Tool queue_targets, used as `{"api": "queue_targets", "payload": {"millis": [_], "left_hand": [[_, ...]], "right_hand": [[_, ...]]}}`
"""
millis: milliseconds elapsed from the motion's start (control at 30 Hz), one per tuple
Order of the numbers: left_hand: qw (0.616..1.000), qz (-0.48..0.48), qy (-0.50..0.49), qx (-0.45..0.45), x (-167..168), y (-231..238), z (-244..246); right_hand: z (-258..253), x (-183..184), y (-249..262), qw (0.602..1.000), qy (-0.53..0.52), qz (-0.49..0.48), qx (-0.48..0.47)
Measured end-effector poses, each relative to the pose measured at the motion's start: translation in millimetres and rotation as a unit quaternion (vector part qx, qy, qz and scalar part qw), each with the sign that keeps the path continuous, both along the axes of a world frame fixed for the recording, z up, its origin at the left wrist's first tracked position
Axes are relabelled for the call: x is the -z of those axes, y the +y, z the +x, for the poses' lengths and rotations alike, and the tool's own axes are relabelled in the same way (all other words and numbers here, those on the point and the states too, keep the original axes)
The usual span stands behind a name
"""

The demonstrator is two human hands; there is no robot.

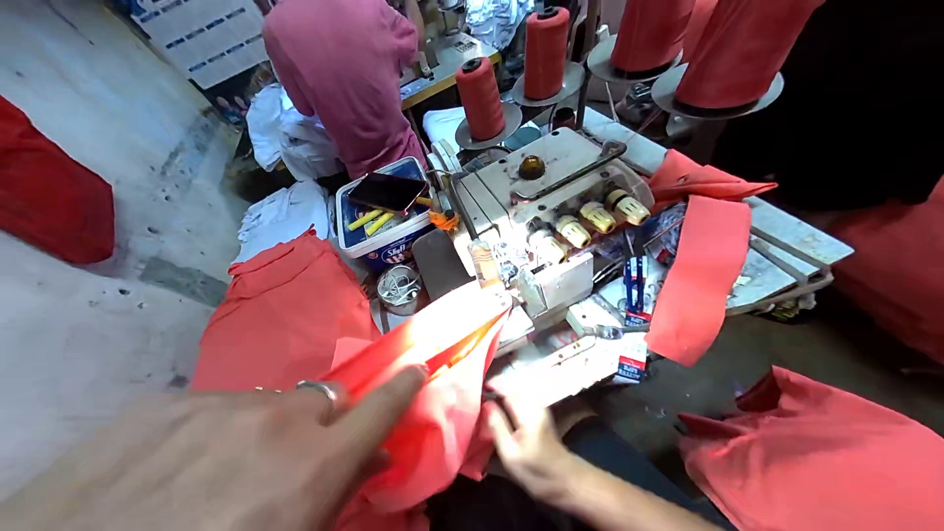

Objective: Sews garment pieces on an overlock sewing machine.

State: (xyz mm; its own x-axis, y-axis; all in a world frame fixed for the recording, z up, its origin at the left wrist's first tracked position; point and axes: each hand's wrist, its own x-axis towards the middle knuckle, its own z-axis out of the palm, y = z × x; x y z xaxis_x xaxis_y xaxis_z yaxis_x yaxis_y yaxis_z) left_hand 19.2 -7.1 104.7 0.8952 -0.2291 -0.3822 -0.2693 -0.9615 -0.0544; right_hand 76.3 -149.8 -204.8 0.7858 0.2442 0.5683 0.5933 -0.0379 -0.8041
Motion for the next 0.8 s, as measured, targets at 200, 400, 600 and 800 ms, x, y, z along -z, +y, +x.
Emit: {"api": "queue_targets", "payload": {"millis": [200,400,600,800], "left_hand": [[0.985,-0.061,-0.128,0.095,15,51,14],[0.986,-0.052,-0.152,0.039,31,71,18],[0.978,-0.011,-0.204,0.038,39,66,16],[0.967,-0.051,-0.234,0.083,44,72,7]], "right_hand": [[27,-55,25,0.911,0.015,-0.308,-0.275],[70,-64,-11,0.996,-0.025,-0.077,-0.036],[83,-79,-5,0.990,-0.058,-0.069,-0.109],[80,-79,-6,0.983,-0.149,-0.026,-0.103]]}}
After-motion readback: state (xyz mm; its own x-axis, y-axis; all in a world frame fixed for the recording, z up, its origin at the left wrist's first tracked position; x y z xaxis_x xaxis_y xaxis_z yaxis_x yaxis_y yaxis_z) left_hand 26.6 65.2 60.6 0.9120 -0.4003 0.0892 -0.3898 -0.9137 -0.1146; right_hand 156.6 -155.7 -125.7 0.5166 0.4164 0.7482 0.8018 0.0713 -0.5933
